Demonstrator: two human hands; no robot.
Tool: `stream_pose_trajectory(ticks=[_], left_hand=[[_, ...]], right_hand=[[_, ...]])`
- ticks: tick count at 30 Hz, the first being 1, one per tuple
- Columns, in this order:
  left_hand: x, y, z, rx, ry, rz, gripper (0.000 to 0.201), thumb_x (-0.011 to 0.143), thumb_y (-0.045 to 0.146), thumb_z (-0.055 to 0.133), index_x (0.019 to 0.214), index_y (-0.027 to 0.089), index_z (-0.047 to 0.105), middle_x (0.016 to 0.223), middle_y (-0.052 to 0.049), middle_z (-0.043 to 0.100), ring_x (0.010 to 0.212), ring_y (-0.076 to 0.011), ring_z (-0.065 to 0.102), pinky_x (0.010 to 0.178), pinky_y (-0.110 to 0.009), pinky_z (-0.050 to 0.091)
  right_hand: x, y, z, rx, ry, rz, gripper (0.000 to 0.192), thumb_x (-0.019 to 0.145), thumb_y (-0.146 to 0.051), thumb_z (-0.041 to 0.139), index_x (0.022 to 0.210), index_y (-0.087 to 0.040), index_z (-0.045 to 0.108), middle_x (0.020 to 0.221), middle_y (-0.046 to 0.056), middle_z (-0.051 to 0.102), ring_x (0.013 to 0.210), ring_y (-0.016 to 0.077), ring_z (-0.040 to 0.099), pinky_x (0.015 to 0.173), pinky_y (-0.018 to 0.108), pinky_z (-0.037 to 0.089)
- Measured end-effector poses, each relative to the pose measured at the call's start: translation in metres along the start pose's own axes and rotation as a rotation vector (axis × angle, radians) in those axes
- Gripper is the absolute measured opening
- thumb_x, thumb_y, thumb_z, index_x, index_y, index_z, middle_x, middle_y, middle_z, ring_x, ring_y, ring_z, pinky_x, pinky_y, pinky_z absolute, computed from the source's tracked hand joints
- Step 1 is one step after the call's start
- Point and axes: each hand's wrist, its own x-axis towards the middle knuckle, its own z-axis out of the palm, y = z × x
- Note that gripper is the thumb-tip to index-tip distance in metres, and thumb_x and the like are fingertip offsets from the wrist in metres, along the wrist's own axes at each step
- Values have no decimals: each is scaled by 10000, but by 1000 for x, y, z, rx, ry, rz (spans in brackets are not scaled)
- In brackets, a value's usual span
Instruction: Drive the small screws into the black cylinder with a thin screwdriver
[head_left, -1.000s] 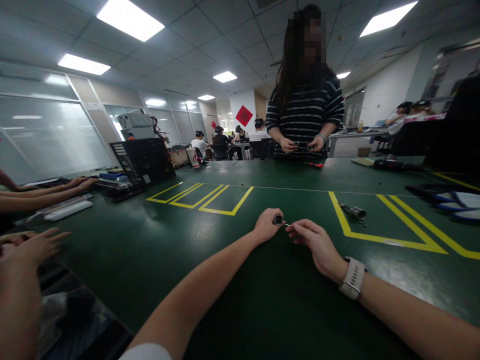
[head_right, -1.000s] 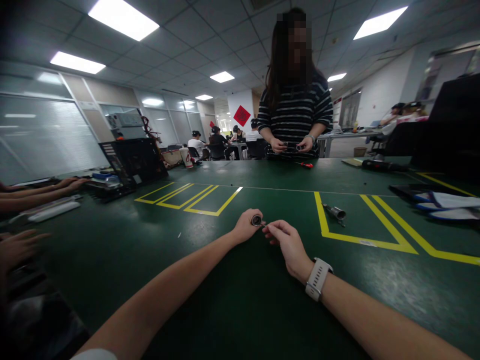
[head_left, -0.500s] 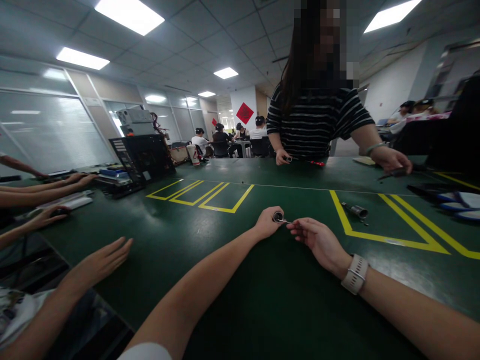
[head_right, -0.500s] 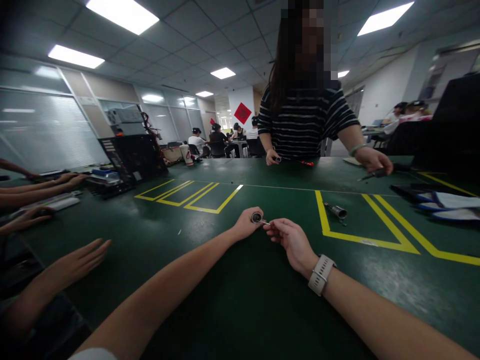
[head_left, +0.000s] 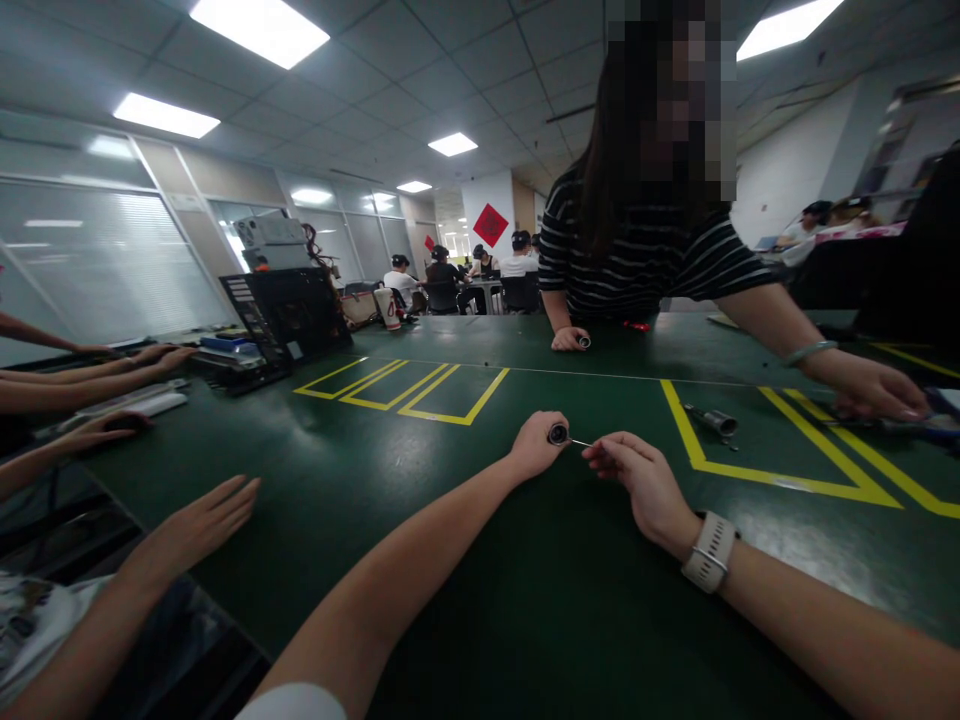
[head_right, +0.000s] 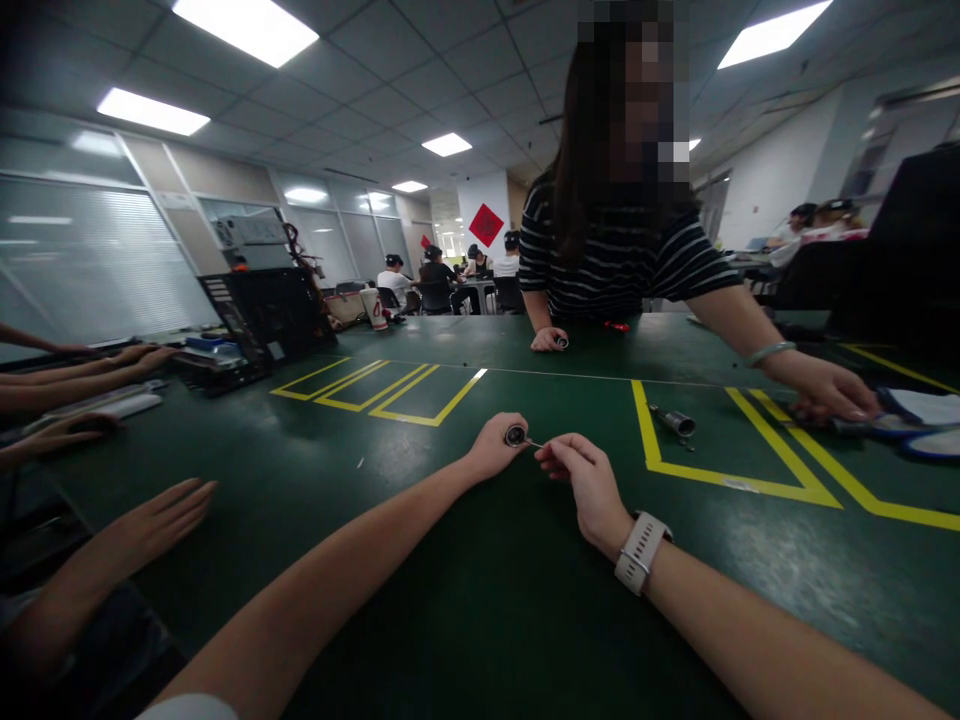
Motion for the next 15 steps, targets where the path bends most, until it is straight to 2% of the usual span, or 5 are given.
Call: stream_pose_trajectory(ticks=[6, 15], left_hand=[[1, 2, 1, 115, -9, 24, 38, 723, 129, 555, 714, 166, 561, 739, -13, 537, 743, -154, 472, 692, -270, 376], [-1, 8, -1, 132, -24, 35, 69, 743, 115, 522, 728, 167, 564, 760, -24, 538, 750, -156, 466, 676, -270, 374]], right_hand=[[-3, 0, 4, -180, -35, -90, 175, 765, -368, 575, 752, -204, 637, 822, 48, 649, 782, 199, 559, 674, 329, 417], [-5, -2, 1, -178, -1, -143, 166, 771, -350, 562, 734, -209, 640, 784, 40, 642, 756, 201, 559, 701, 351, 412]])
